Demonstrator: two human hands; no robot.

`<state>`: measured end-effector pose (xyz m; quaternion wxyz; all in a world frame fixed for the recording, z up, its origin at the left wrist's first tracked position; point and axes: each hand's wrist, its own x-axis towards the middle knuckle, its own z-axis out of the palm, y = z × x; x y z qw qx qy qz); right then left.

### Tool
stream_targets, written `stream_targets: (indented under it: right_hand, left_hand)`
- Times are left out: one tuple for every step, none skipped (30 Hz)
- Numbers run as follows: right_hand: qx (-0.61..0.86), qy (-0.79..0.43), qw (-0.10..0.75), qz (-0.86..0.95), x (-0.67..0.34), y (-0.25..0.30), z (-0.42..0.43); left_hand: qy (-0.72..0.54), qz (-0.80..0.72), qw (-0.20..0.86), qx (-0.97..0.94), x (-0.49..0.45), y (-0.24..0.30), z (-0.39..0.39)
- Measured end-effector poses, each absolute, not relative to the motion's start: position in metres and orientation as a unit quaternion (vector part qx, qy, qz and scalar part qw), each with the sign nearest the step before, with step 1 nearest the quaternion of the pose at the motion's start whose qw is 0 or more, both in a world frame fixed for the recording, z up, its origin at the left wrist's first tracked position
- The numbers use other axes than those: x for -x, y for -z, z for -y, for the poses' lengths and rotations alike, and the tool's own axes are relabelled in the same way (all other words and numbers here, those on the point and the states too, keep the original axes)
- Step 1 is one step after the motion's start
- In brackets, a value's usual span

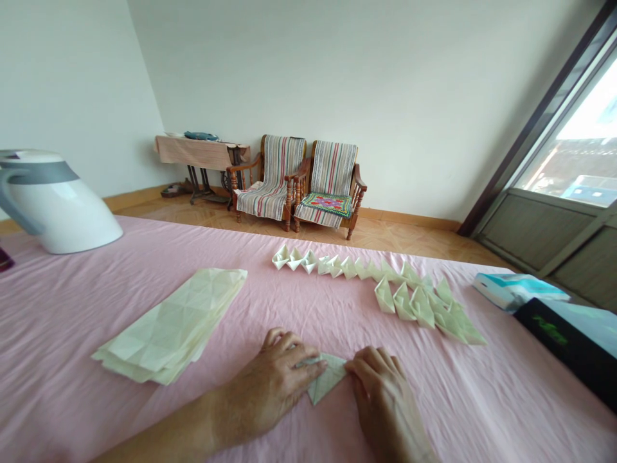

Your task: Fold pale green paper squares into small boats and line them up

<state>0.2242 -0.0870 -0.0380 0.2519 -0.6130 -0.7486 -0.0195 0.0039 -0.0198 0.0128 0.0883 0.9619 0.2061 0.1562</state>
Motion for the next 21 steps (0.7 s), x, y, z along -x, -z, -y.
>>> stream_targets:
  right_hand:
    - [0.607,0.026,0.248,0.755,-0.224,0.038,0.09]
    - [0.599,0.035,0.247,0.761,-0.224,0.037,0.093]
    - [0.592,0.045,0.248,0.766,-0.224,0.037,0.095]
    - [0.584,0.055,0.249,0.771,-0.223,0.037,0.098]
    - [0.576,0.066,0.249,0.776,-0.222,0.036,0.099]
    - [0.568,0.076,0.249,0.78,-0.222,0.036,0.101]
    - [0.561,0.085,0.247,0.786,-0.221,0.036,0.101]
    - [0.553,0.091,0.247,0.791,-0.222,0.036,0.101]
    - [0.543,0.096,0.248,0.796,-0.222,0.036,0.101]
    - [0.535,0.1,0.251,0.801,-0.222,0.036,0.101]
    - [0.527,0.1,0.253,0.805,-0.222,0.035,0.1]
    - [0.52,0.096,0.253,0.81,-0.223,0.035,0.1]
    - [0.519,0.09,0.254,0.812,-0.223,0.035,0.1]
    - [0.522,0.082,0.253,0.81,-0.223,0.035,0.099]
    - [0.527,0.074,0.253,0.808,-0.223,0.036,0.099]
    - [0.532,0.067,0.252,0.805,-0.222,0.036,0.099]
    - [0.538,0.06,0.254,0.801,-0.222,0.037,0.099]
    - [0.543,0.055,0.256,0.798,-0.222,0.038,0.099]
    - [0.545,0.049,0.257,0.797,-0.222,0.039,0.099]
    - [0.546,0.042,0.257,0.796,-0.222,0.04,0.099]
    - [0.547,0.036,0.256,0.796,-0.222,0.041,0.099]
  left_hand:
    - [-0.16,-0.207,0.094,-0.961,-0.004,-0.013,0.02]
    - [-0.162,-0.208,0.099,-0.96,-0.004,-0.014,0.02]
    - [-0.165,-0.209,0.105,-0.958,-0.005,-0.014,0.021]
    - [-0.167,-0.21,0.112,-0.957,-0.005,-0.015,0.021]
    - [-0.169,-0.214,0.118,-0.955,-0.005,-0.014,0.021]
    - [-0.172,-0.22,0.125,-0.952,-0.005,-0.014,0.021]
    - [-0.174,-0.227,0.133,-0.949,-0.004,-0.014,0.021]
    - [-0.177,-0.234,0.143,-0.945,-0.003,-0.014,0.02]
    - [-0.18,-0.24,0.153,-0.942,-0.002,-0.014,0.019]
    - [-0.183,-0.245,0.164,-0.938,0.0,-0.014,0.017]
    - [-0.187,-0.248,0.174,-0.935,0.002,-0.015,0.014]
    - [-0.191,-0.248,0.182,-0.932,0.005,-0.016,0.011]
    - [-0.192,-0.248,0.189,-0.93,0.009,-0.017,0.007]
    - [-0.19,-0.247,0.193,-0.93,0.012,-0.018,0.004]
    - [-0.188,-0.247,0.194,-0.93,0.015,-0.019,0.0]
    - [-0.187,-0.249,0.195,-0.93,0.018,-0.02,-0.003]
    - [-0.188,-0.247,0.194,-0.93,0.02,-0.021,-0.006]
    - [-0.187,-0.244,0.193,-0.932,0.022,-0.021,-0.008]
    - [-0.187,-0.241,0.192,-0.933,0.023,-0.022,-0.01]
    - [-0.186,-0.237,0.189,-0.935,0.024,-0.022,-0.011]
    - [-0.186,-0.234,0.186,-0.936,0.024,-0.022,-0.012]
